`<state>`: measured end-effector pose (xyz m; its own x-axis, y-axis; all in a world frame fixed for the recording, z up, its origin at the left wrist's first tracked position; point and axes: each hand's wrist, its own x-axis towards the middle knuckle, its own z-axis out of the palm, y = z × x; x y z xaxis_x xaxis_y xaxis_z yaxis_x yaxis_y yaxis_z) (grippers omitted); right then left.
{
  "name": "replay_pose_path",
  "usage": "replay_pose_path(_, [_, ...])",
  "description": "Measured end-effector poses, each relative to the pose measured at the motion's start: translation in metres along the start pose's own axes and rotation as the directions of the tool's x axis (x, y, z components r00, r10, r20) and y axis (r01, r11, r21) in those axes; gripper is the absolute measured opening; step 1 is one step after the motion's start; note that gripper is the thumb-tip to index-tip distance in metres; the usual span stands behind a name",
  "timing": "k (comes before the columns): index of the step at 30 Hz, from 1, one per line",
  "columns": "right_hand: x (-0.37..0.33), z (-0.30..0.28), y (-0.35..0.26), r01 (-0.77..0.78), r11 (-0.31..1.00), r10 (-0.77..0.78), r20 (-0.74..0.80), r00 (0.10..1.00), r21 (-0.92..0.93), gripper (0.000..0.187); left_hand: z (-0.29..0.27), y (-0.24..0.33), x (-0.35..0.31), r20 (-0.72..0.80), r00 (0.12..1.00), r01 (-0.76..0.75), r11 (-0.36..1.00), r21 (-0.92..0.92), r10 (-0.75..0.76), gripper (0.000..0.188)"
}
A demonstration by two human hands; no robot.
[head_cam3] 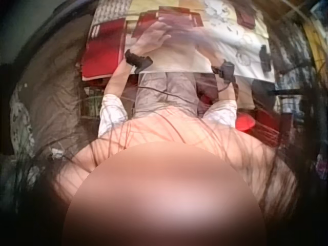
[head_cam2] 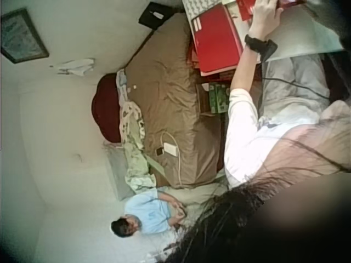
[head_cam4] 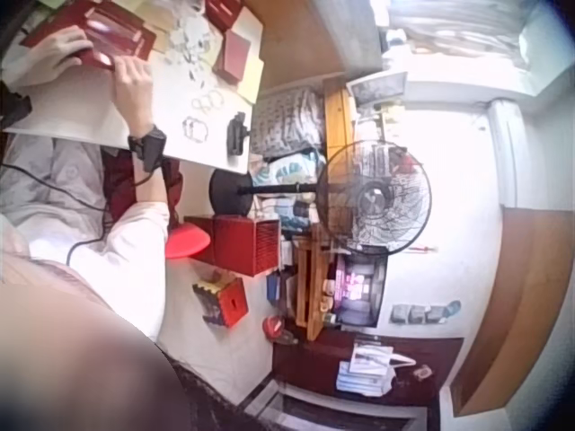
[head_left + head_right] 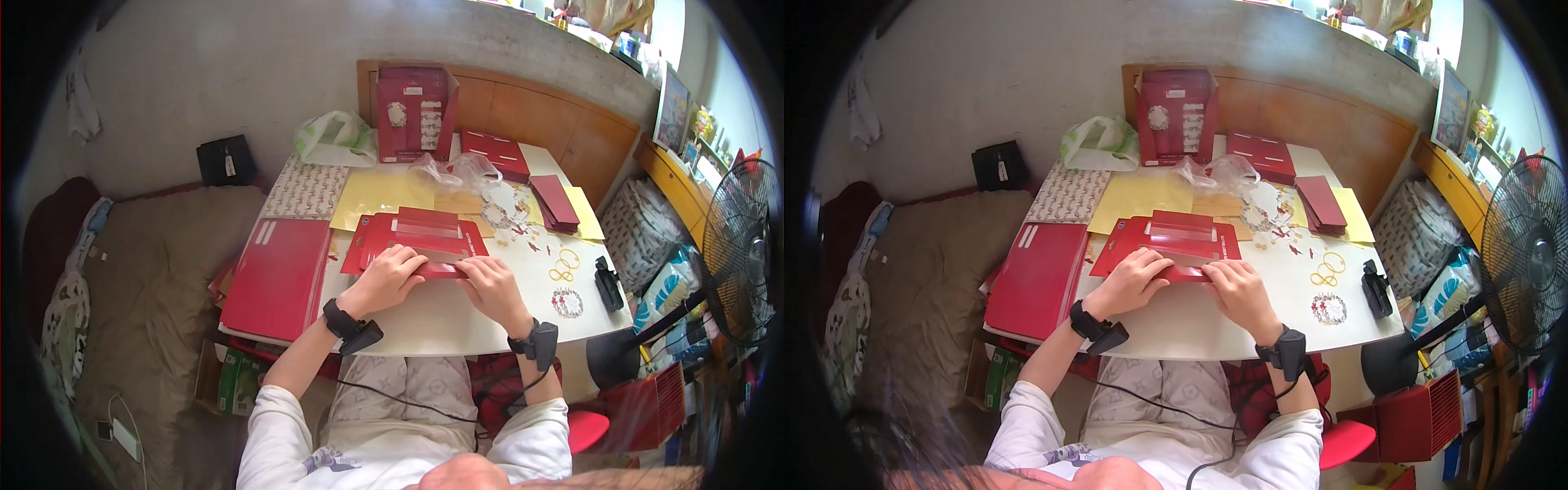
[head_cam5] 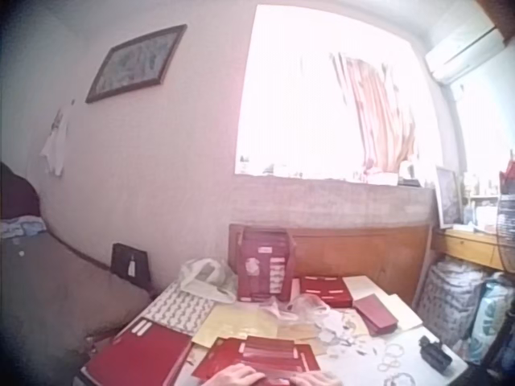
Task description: The recorder is folding and assembling red cardboard gift packaging or wallet boxes at a table.
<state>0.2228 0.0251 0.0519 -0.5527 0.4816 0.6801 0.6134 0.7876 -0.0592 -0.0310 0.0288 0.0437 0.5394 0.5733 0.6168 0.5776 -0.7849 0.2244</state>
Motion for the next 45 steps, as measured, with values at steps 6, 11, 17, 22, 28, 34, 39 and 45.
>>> replay_pose_path(6, [0.005, 0.016, -0.013, 0.017, 0.999, -0.017, 0.002, 1.000, 0.038, 0.034, 0.011, 0.008, 0.005, -0.007, 1.000, -0.020, 1.000, -0.019, 0.020, 0.030])
replay_pose_path(11, [0.006, 0.017, -0.010, -0.023, 0.991, 0.019, 0.034, 0.999, 0.132, 0.033, 0.011, 0.008, 0.005, 0.034, 0.999, -0.024, 0.999, 0.041, 0.023, 0.032])
replay_pose_path(17, [0.006, 0.018, -0.010, -0.058, 0.986, 0.052, 0.045, 0.998, 0.157, 0.030, 0.015, 0.007, 0.003, 0.059, 0.998, -0.006, 0.998, 0.067, 0.002, 0.030])
replay_pose_path(22, [0.004, 0.021, -0.007, -0.036, 0.993, 0.032, 0.040, 0.999, 0.115, 0.026, 0.017, 0.005, 0.004, 0.081, 0.997, -0.018, 0.992, 0.123, 0.008, 0.032])
replay_pose_path(28, [0.004, 0.019, -0.010, -0.058, 0.989, 0.053, 0.043, 0.998, 0.133, 0.027, 0.011, 0.008, 0.002, 0.050, 0.999, -0.012, 0.996, 0.093, 0.007, 0.029])
replay_pose_path(34, [-0.002, 0.017, -0.005, -0.040, 0.994, 0.035, 0.050, 0.998, 0.104, 0.026, -0.006, 0.004, -0.003, 0.102, 0.995, -0.026, 0.996, 0.086, 0.018, 0.030])
replay_pose_path(39, [0.000, 0.015, -0.006, -0.028, 0.994, 0.022, 0.050, 0.999, 0.110, 0.027, -0.004, 0.003, -0.005, 0.046, 0.997, -0.069, 0.986, 0.153, 0.062, 0.033])
replay_pose_path(45, [0.011, 0.025, -0.018, -0.034, 0.988, 0.028, 0.045, 0.999, 0.153, 0.030, -0.001, 0.008, -0.002, 0.043, 0.998, -0.044, 0.982, 0.183, 0.036, 0.032])
